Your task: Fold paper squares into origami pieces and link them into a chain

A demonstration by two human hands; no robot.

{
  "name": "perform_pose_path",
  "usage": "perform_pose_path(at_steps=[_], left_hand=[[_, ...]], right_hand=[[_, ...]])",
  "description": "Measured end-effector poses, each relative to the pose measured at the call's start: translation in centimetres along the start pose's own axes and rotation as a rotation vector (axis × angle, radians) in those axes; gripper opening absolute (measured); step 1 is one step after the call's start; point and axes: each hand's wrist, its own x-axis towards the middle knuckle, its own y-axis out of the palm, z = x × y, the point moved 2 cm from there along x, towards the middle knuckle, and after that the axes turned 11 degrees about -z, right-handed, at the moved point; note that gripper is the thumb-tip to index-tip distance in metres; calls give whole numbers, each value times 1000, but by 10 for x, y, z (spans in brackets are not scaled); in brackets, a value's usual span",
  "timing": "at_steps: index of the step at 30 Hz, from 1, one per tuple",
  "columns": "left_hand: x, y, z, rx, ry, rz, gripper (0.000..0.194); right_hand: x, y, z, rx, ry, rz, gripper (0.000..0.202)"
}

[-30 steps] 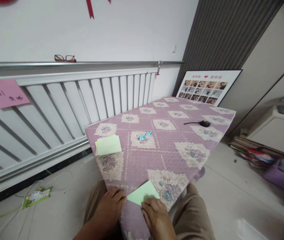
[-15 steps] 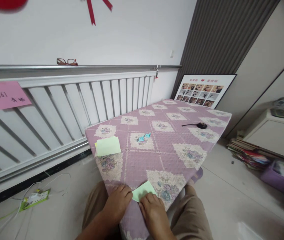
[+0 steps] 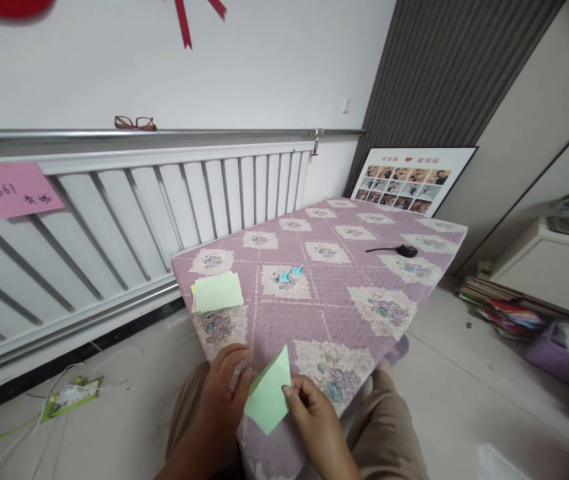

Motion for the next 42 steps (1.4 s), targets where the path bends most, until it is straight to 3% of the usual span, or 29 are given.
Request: perform_pose_path(at_steps=[2, 5, 6, 10, 18, 22, 26, 32, 42], left_hand=[[-5, 1, 3, -8, -26, 7, 22], [-26, 14, 10, 4, -7, 142, 23], [-36, 20, 12, 15, 6, 235, 25], [-69, 42, 16, 73, 100, 452, 49], [-78, 60, 14, 221, 54, 589, 45], [-78, 61, 15, 211, 65, 608, 41], [-76, 60, 15, 210, 69, 603, 32], [-66, 61, 16, 140, 16, 581, 20], [-55, 55, 37, 203, -184, 471, 12]], right_hand=[[5, 0, -9, 161, 137, 25, 23], [8, -3, -29, 178, 246, 4, 26], [9, -5, -33, 130, 249, -22, 26], [9, -11, -38, -75, 143, -87, 20], [7, -9, -38, -510, -49, -14, 19], [5, -11, -43, -765, -226, -8, 12], [2, -13, -39, -736, -408, 6, 14], [-9, -16, -25, -599, -399, 158, 15], [-6, -7, -36, -764, -381, 52, 8]])
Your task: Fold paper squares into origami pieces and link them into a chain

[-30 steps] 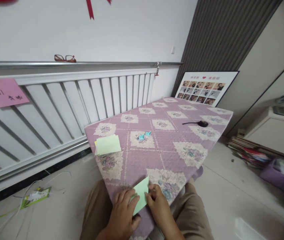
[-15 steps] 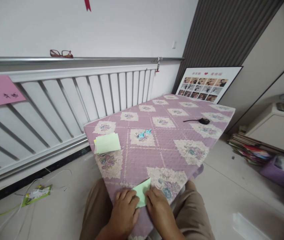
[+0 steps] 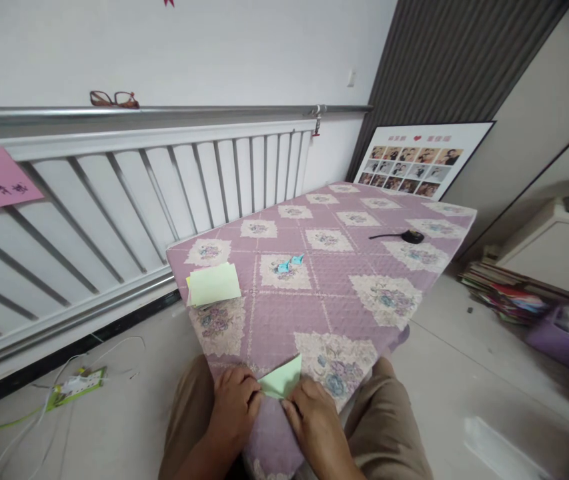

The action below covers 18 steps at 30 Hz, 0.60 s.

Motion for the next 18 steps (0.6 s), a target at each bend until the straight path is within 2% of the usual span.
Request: perform_pose_path(at_steps=[7, 18], left_hand=[[7, -4, 0, 86, -113, -13, 12], [17, -2, 0, 156, -143, -3, 16]], right_hand=[[4, 3, 1, -105, 22, -51, 15], [14, 2, 2, -138, 76, -20, 20]])
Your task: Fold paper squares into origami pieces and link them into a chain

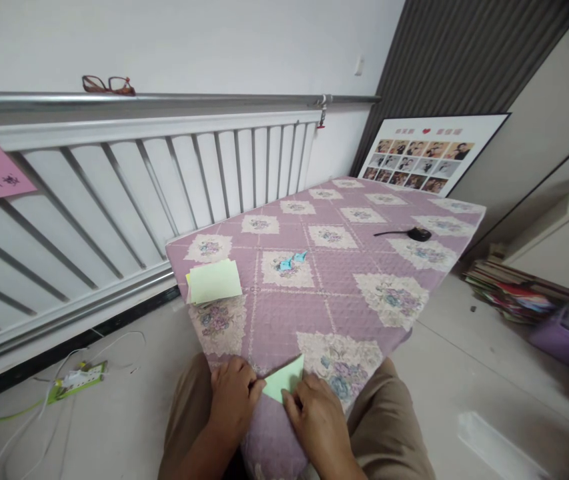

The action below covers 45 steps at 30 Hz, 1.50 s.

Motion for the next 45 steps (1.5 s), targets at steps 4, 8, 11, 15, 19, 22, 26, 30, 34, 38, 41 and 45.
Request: perform_pose_path(at_steps=[4, 8, 11, 15, 19, 22, 26, 30, 34, 38, 41, 45], left_hand=[[3, 0, -1, 19, -3, 23, 16], [7, -1, -2, 42, -12, 50, 18], [9, -1, -2, 59, -4, 57, 19], [10, -1, -2, 71, 8, 67, 19], [10, 0, -1, 74, 19, 67, 18], [9, 1, -1, 65, 40, 53, 12], [9, 3, -6, 97, 286, 113, 12], [5, 2, -14, 115, 621, 200, 21], [-3, -2, -13, 97, 720, 196, 30], [-11, -8, -3, 76, 711, 171, 31], [-15, -14, 7, 111, 674, 172, 31], [-16, -21, 19, 173, 562, 189, 31]], right_hand=[[1, 0, 0, 2, 14, 24, 21], [2, -1, 1, -3, 30, 41, 20], [3, -1, 1, -6, 39, 49, 19], [3, -1, 1, -9, 40, 48, 20], [2, -1, 1, 6, 35, 34, 19], [0, -1, 0, 22, 22, 22, 16], [-2, -2, -2, 32, 6, 1, 13], [-3, -2, -2, 37, -11, -8, 13], [-5, -3, -1, 34, -12, -16, 13], [-5, -4, -1, 42, -14, -25, 13], [-6, -4, -2, 53, -10, -25, 13], [-6, -5, -2, 70, -2, -15, 12]])
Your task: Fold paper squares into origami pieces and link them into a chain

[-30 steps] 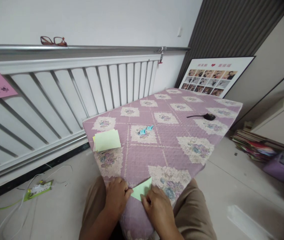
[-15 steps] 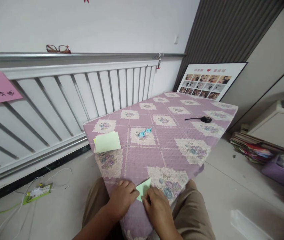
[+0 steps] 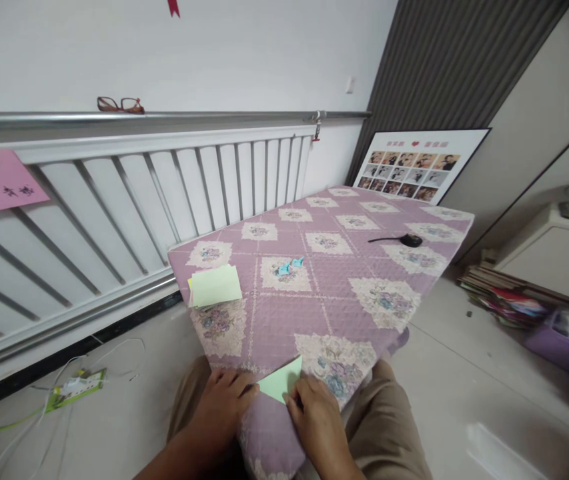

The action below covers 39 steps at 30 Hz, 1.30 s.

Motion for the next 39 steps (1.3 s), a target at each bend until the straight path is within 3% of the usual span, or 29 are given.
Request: perform_pose_path(at_steps=[6, 12, 18, 24, 30, 36, 39], left_hand=[[-1, -4, 3, 30, -160, 3, 32], [15, 2, -25, -93, -309, -113, 34], [38, 10, -43, -142, -467, -87, 39], [53, 6, -35, -175, -467, -16, 25], [58, 7, -33, -202, -494, 39, 21], [51, 16, -38, -290, -496, -61, 23], [44, 23, -39, -428, -473, -119, 30]], right_hand=[[-1, -1, 0, 17, -9, -28, 14], [-2, -1, 0, 6, -23, -48, 14], [-7, 3, -5, 16, -33, -104, 6], [-9, 10, -18, -121, 118, -163, 67], [-9, 16, -20, -168, 168, -36, 62], [-12, 18, -19, -128, 170, -34, 49], [-12, 18, -19, -118, 197, -41, 55]])
